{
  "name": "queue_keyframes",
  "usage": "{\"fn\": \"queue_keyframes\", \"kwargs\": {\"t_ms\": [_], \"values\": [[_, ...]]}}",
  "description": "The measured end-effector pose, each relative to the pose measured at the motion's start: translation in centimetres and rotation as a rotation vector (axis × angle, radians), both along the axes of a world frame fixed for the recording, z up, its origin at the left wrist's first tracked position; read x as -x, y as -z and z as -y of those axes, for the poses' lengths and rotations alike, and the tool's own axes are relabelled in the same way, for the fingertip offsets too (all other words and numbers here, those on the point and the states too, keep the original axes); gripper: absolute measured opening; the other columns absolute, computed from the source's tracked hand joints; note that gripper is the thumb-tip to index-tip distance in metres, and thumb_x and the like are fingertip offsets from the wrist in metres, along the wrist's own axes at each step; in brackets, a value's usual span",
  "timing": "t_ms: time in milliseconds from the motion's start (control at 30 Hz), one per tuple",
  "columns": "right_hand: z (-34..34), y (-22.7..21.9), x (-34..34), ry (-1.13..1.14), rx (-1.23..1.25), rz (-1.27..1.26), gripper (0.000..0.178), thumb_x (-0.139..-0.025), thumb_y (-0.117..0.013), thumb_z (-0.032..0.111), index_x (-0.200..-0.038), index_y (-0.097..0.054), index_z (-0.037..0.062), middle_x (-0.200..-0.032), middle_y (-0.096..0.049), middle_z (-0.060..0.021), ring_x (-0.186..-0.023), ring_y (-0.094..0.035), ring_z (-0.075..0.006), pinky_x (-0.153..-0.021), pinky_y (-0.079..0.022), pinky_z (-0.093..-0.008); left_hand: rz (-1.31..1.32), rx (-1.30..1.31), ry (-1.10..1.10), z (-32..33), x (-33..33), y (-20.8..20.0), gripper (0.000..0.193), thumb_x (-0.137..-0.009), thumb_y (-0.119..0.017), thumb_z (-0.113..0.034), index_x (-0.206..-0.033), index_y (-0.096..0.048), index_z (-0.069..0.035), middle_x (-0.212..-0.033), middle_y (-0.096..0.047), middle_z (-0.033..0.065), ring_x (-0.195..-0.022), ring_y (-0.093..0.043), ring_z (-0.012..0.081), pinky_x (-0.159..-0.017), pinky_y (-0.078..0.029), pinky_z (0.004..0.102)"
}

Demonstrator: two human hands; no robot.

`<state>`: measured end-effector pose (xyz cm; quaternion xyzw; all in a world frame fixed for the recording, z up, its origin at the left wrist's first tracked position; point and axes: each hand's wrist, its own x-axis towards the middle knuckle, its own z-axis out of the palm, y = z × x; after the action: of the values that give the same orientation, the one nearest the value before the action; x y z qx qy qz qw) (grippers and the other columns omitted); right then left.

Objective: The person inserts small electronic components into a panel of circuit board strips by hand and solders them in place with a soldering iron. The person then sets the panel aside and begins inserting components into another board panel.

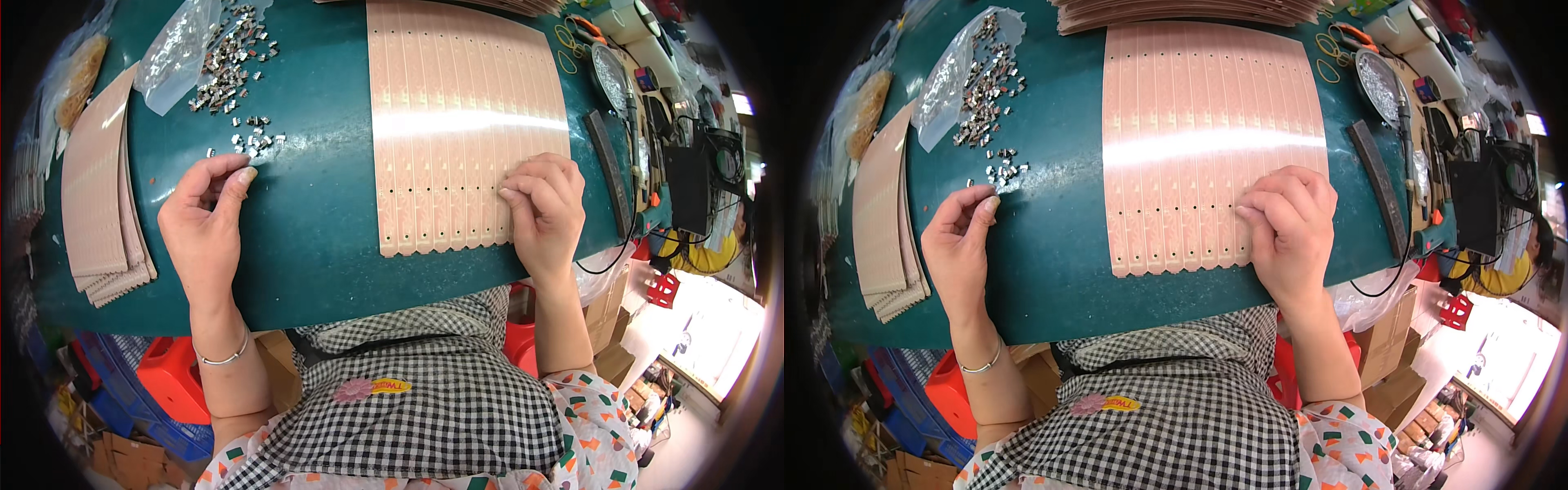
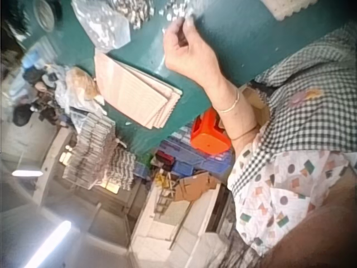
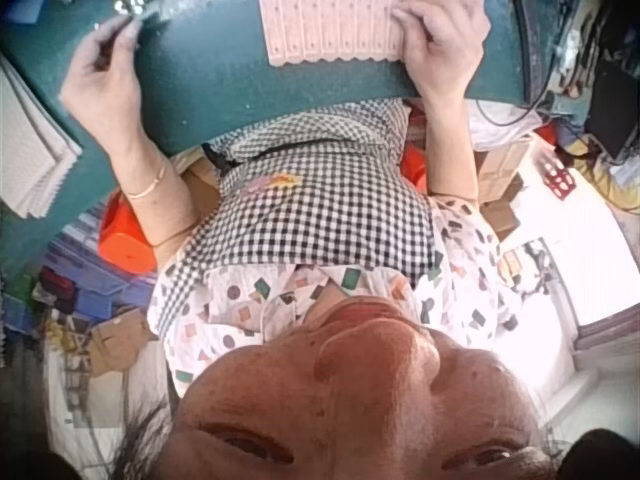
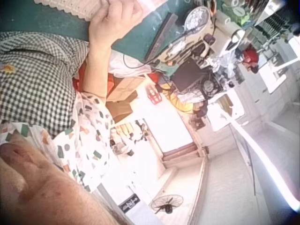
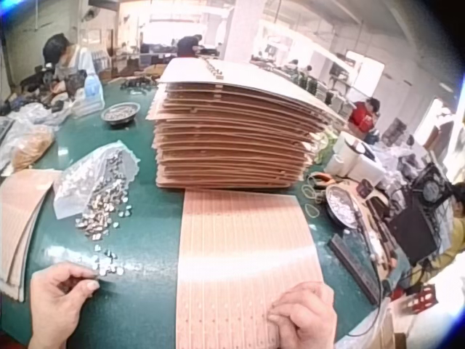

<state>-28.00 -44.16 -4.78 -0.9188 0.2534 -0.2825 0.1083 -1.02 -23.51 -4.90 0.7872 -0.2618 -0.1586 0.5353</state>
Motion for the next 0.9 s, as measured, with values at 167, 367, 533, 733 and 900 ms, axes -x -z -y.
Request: {"fn": "queue_keyframes", "kwargs": {"t_ms": [167, 367, 533, 733, 900], "values": [[-0.4, 0.2, -0.1, 0.015, 0.019, -0.026, 0.019, -0.066, -0.078, 0.002, -0.080, -0.067, 0.0087, -0.087, -0.066, -0.0020, -0.096, -0.061, -0.0256, -0.090, -0.043, -0.0389, -0.157, 0.140, 0.109, 0.1, 1.4, -1.8, 0.009, -0.087, -0.070, 0.005, -0.095, -0.070, 0.005, -0.090, -0.069, 0.0050, -0.079, -0.061, 0.0093, -0.073, -0.049, 0.0222], [-1.0, -3.0, -0.8, -0.059, -0.188, 0.081, 0.026, -0.066, -0.079, 0.000, -0.090, -0.070, 0.0041, -0.092, -0.066, -0.0090, -0.094, -0.061, -0.0285, -0.085, -0.049, -0.0393, -0.927, 0.380, 0.270, 1.3, 6.2, -3.3, 0.009, -0.087, -0.068, 0.002, -0.095, -0.064, 0.004, -0.096, -0.069, 0.0177, -0.071, -0.058, 0.0160, -0.066, -0.049, 0.0283], [-4.3, -4.4, -3.5, -0.280, -0.408, 0.292, 0.027, -0.065, -0.081, -0.002, -0.089, -0.070, 0.0028, -0.091, -0.066, -0.0095, -0.088, -0.062, -0.0282, -0.080, -0.050, -0.0374, -1.446, 0.517, 0.335, 2.2, 9.2, -2.1, 0.014, -0.093, -0.069, -0.009, -0.102, -0.063, 0.000, -0.098, -0.068, 0.0091, -0.077, -0.056, 0.0127, -0.071, -0.045, 0.0264], [-4.7, -4.2, -4.1, -0.410, -0.324, 0.339, 0.024, -0.063, -0.080, -0.004, -0.083, -0.069, 0.0018, -0.086, -0.065, -0.0077, -0.081, -0.060, -0.0265, -0.073, -0.050, -0.0364, -1.535, 0.488, 0.390, 2.7, 10.1, -2.7, 0.012, -0.096, -0.066, -0.008, -0.105, -0.064, 0.000, -0.099, -0.067, 0.0051, -0.083, -0.057, 0.0085, -0.075, -0.046, 0.0239], [-2.5, -3.9, -2.7, -0.275, -0.368, 0.315, 0.011, -0.077, -0.070, -0.004, -0.086, -0.064, -0.0004, -0.089, -0.064, -0.0128, -0.087, -0.060, -0.0272, -0.078, -0.050, -0.0367, -0.218, 0.002, 0.450, 2.4, 5.9, -3.8, 0.019, -0.083, -0.074, -0.002, -0.102, -0.071, -0.002, -0.099, -0.069, 0.0027, -0.082, -0.062, 0.0099, -0.074, -0.050, 0.0249]]}}
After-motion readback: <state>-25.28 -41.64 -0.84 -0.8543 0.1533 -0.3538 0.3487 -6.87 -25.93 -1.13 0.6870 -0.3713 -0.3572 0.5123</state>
